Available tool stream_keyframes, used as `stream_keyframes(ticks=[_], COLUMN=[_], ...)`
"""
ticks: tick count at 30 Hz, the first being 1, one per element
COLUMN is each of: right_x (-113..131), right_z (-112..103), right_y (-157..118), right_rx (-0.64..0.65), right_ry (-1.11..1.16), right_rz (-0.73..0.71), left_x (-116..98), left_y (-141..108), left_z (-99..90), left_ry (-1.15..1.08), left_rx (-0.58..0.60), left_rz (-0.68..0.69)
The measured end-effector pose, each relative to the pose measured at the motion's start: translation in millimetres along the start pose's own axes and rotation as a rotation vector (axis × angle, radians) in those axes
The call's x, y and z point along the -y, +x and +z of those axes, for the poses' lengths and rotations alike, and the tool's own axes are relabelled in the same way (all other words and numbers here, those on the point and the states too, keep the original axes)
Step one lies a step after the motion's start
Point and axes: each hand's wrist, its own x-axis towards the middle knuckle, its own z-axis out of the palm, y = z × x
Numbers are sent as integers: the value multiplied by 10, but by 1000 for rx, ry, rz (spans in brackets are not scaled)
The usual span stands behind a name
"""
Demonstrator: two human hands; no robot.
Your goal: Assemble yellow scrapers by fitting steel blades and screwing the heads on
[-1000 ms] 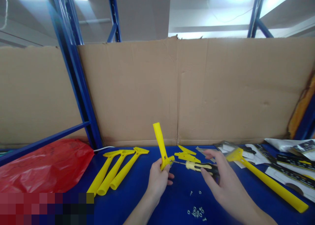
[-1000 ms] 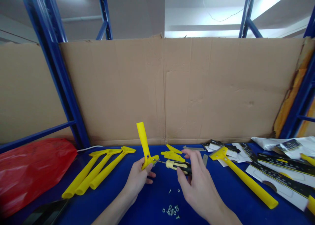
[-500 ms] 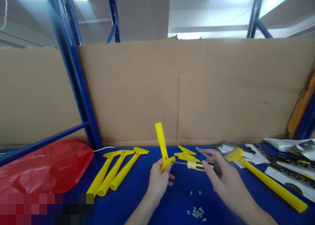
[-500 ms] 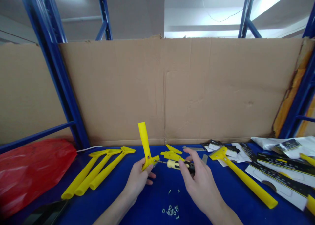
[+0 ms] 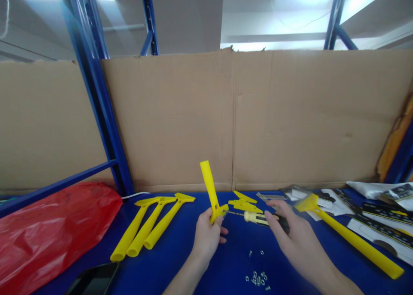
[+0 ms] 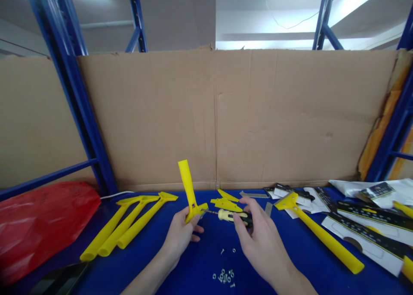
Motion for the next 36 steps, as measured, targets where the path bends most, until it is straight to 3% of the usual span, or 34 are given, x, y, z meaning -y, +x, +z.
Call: stream_keyframes(ticks=[5, 13, 18, 21, 28, 33, 36], right_x=[-54, -24, -63, -89, -22, -52, -85], right_z=[29, 18, 32, 44, 14, 18, 37], right_y=[-35, 12, -22, -23, 19, -21, -28], right_rx=[9, 32, -40, -5, 76, -12, 33], right_ry=[-1, 17, 28, 82, 63, 28, 79], right_rz=[-92, 57, -22, -36, 85, -40, -49], left_x=[11, 1, -23, -21, -4, -15, -18], left_y=[21, 6, -6, -1, 11, 2, 5], left_z=[-2, 4, 10, 9, 0, 3, 5], left_ry=[6, -13, 4, 17, 56, 59, 58], left_rx=[-3, -5, -16, -18, 23, 16, 15], left_rz=[3, -9, -17, -16, -2, -9, -8])
